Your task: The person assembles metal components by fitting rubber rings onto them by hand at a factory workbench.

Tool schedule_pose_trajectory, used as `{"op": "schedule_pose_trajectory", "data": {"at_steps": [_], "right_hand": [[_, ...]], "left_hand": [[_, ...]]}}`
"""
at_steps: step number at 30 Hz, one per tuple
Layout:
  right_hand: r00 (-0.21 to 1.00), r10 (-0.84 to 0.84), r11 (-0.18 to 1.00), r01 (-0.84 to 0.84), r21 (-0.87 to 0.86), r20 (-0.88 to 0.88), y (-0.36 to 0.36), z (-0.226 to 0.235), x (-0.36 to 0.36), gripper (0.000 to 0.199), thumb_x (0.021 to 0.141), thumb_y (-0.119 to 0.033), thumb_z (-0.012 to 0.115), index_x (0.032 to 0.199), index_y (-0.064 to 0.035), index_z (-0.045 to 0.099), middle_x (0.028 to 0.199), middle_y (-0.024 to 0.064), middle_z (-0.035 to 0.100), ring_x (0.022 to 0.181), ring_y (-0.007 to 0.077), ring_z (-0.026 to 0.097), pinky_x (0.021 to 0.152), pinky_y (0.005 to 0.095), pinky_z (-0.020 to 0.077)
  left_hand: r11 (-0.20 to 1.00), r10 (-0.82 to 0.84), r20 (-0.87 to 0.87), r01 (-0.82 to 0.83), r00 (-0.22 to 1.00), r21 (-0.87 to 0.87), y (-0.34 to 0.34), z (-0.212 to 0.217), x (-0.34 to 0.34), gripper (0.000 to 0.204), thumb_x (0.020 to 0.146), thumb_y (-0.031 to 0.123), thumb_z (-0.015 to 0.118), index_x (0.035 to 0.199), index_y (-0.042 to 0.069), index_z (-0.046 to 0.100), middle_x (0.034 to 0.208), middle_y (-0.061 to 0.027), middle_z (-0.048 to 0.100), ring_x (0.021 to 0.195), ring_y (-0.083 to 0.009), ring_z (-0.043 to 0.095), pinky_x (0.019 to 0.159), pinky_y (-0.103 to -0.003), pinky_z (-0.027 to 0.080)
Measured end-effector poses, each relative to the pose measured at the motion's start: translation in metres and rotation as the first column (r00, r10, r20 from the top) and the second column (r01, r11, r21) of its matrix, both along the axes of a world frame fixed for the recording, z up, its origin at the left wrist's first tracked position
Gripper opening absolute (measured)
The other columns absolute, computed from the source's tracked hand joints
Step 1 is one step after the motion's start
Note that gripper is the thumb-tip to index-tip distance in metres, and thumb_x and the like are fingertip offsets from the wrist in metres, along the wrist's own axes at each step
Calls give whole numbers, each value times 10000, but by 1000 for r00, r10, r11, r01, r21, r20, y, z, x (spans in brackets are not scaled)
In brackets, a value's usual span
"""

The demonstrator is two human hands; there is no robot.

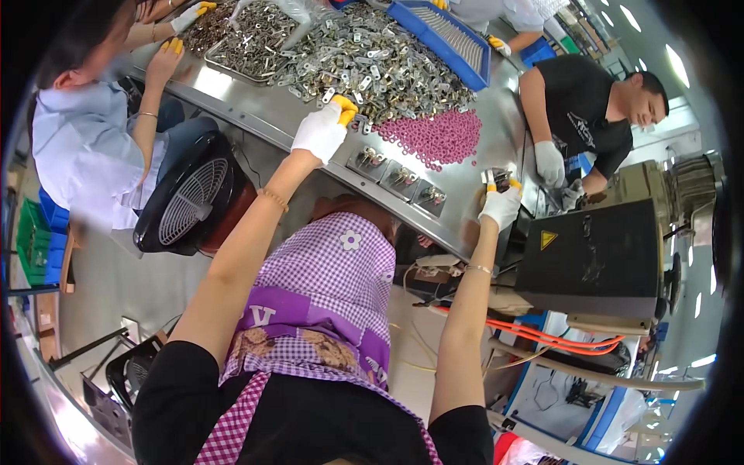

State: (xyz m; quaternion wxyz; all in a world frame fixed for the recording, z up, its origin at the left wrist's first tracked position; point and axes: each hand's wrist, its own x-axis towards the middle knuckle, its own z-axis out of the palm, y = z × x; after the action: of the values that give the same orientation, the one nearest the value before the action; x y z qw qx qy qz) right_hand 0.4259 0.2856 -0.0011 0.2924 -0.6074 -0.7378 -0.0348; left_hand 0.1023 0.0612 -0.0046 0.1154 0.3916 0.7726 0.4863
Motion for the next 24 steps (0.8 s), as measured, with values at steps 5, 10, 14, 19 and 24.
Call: {"op": "schedule_pose_trajectory", "data": {"at_steps": [5,10,14,19,24], "right_hand": [[993,-116,993,115,-38,-33,2,-4,1,416,794,-280,706,1152,-103,589,1004,112,649,847,314,649,776,393,518],[991,-136,990,136,-19,16,3,3,1,442,784,-312,725,1141,-82,601,985,121,649,819,296,648,767,384,524],[992,-125,992,125,-2,22,1,3,-1,441,783,-324,726,1136,-88,608,993,115,647,824,286,647,771,374,525],[988,-149,988,151,-40,39,1,4,-1,422,780,-325,728,1118,-94,622,995,107,644,839,275,646,778,363,525],[987,-153,988,153,-5,43,1,4,0,382,783,-316,724,1082,-93,640,979,107,644,838,273,644,776,361,526]], "left_hand": [[975,-101,-165,65,981,-214,4,3,-4,235,917,266,519,1071,111,604,900,-98,701,750,-323,638,705,-404,483],[965,-172,-139,139,975,-222,9,2,-5,208,927,237,515,1061,105,604,917,-83,696,754,-273,635,712,-355,483],[953,-244,-15,237,970,-190,17,12,-13,244,916,248,507,1083,102,607,962,-127,702,779,-363,643,739,-412,485],[942,-305,-60,291,950,-169,27,19,-13,222,935,212,511,1057,49,602,934,-93,685,764,-234,637,721,-315,495],[898,-420,225,439,879,-36,42,30,-10,211,925,181,524,1054,36,606,950,-96,674,778,-213,631,720,-309,497]]}}
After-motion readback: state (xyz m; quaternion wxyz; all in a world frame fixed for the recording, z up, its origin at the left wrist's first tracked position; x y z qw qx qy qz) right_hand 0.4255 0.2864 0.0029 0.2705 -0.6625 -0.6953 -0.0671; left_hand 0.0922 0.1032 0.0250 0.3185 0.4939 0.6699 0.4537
